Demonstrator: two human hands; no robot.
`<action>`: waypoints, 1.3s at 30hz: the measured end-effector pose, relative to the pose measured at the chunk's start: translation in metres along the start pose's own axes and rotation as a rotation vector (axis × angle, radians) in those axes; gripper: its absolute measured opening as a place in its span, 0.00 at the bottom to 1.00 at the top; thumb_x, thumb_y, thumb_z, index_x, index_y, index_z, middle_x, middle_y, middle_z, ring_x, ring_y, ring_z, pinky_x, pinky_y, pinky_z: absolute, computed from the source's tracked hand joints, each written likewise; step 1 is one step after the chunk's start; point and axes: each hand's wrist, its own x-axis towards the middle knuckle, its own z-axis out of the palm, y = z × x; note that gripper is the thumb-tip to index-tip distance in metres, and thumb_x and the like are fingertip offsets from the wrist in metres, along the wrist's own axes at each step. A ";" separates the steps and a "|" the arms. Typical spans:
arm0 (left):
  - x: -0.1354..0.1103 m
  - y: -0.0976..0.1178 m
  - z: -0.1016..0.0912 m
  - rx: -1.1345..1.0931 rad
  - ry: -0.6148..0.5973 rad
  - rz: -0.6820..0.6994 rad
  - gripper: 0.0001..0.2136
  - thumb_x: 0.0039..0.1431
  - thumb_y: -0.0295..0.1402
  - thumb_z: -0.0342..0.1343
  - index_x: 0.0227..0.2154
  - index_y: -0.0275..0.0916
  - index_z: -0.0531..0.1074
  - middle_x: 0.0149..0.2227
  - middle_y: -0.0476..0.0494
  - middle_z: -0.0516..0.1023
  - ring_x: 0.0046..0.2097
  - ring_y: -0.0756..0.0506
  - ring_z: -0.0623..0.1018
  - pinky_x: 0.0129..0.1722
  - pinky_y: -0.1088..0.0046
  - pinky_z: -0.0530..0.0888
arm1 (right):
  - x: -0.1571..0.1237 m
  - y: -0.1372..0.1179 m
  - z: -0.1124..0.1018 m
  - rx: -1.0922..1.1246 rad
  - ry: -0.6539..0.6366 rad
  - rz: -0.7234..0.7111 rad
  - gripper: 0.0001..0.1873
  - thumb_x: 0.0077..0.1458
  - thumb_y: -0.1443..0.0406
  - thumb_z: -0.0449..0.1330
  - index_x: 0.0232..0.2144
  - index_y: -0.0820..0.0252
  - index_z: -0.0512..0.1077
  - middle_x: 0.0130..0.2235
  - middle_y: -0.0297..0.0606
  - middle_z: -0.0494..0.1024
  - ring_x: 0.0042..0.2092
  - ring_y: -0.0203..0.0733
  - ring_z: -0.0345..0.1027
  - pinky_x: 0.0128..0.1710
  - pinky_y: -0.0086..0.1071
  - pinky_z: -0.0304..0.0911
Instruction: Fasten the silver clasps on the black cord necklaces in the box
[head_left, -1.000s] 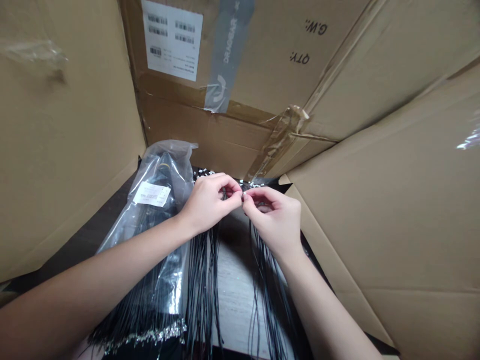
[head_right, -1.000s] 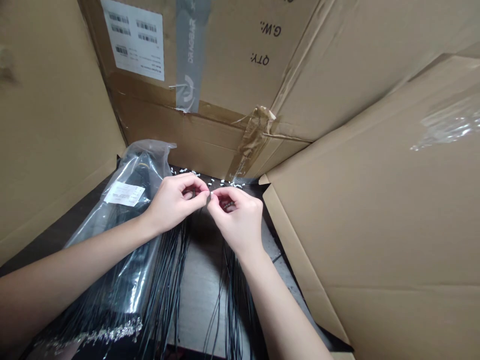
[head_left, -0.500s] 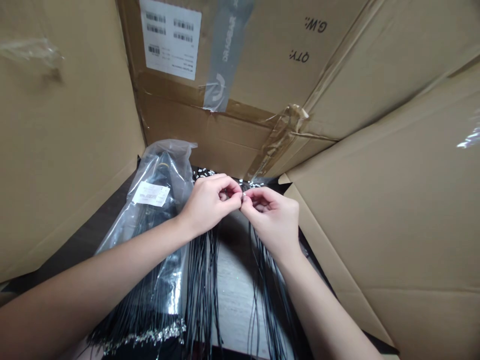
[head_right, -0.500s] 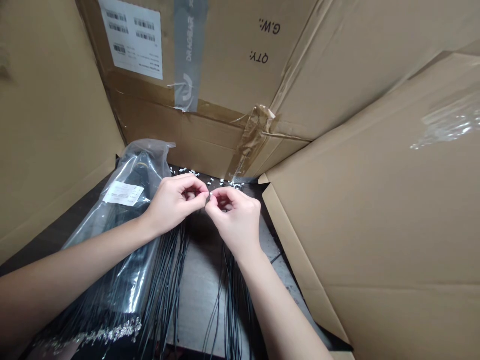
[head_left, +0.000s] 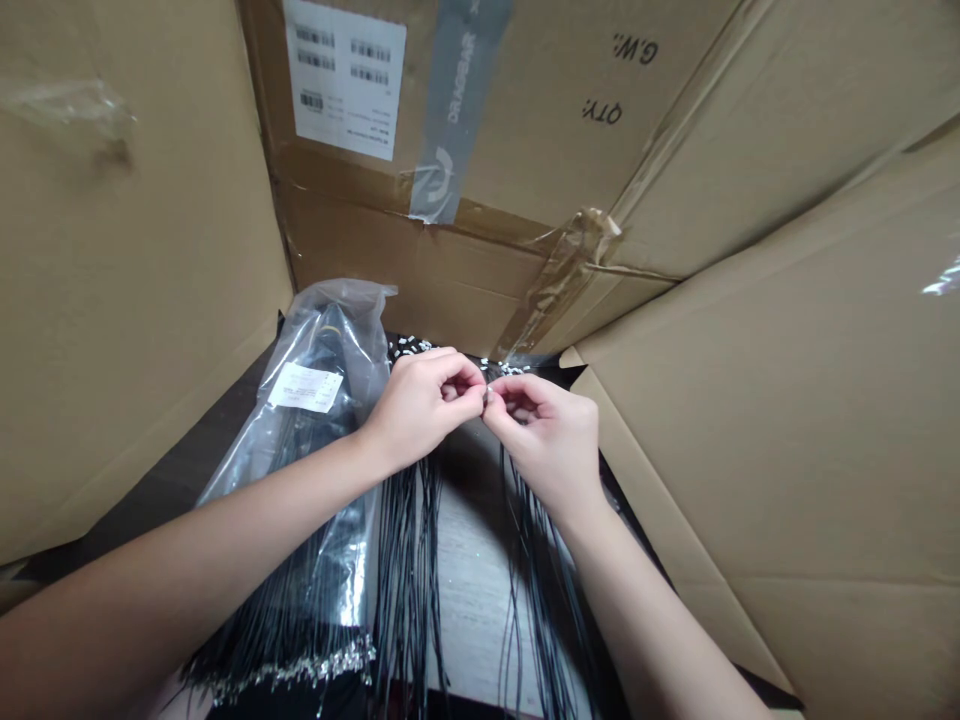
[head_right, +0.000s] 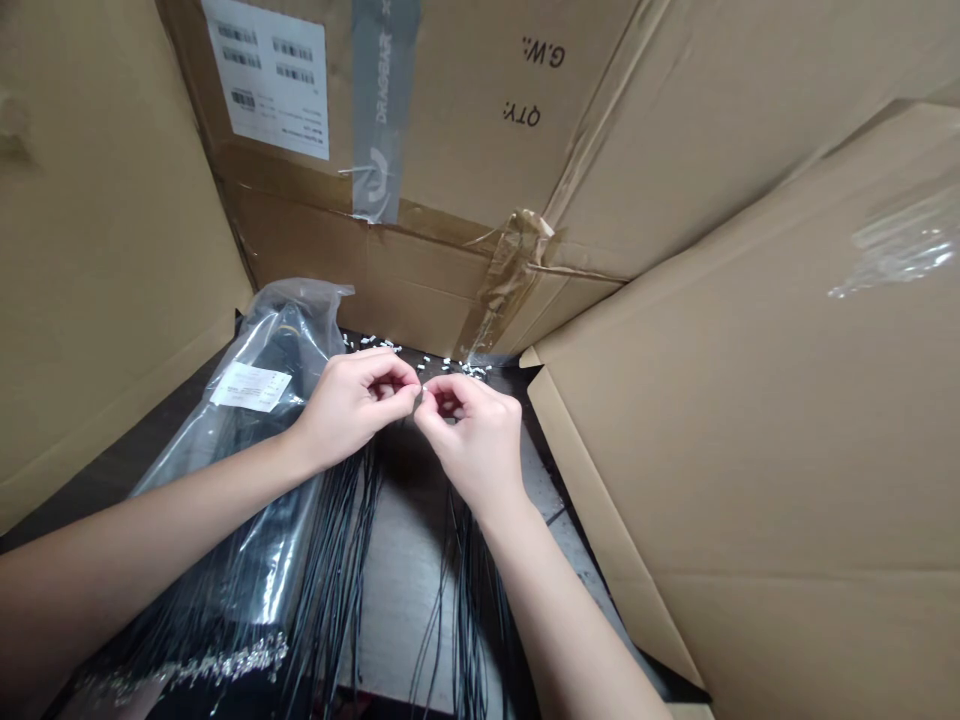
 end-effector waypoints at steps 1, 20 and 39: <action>0.000 0.000 0.000 0.002 -0.001 0.000 0.04 0.56 0.26 0.58 0.26 0.36 0.75 0.28 0.50 0.75 0.29 0.52 0.71 0.32 0.75 0.68 | 0.000 0.000 0.000 -0.001 -0.001 -0.007 0.06 0.54 0.66 0.60 0.26 0.59 0.75 0.26 0.34 0.79 0.25 0.38 0.71 0.29 0.32 0.68; 0.000 0.000 0.003 0.052 0.014 0.015 0.05 0.58 0.27 0.56 0.27 0.36 0.73 0.29 0.49 0.74 0.30 0.51 0.71 0.32 0.74 0.66 | 0.001 0.007 0.002 0.075 -0.129 0.086 0.07 0.60 0.62 0.57 0.30 0.57 0.67 0.29 0.38 0.76 0.29 0.42 0.74 0.27 0.33 0.71; 0.004 -0.013 0.007 -0.273 0.027 -0.203 0.07 0.57 0.33 0.57 0.29 0.34 0.74 0.29 0.47 0.76 0.31 0.50 0.72 0.32 0.75 0.68 | 0.004 0.011 0.014 0.765 -0.072 0.555 0.19 0.45 0.54 0.71 0.32 0.60 0.71 0.34 0.36 0.76 0.25 0.32 0.68 0.20 0.27 0.72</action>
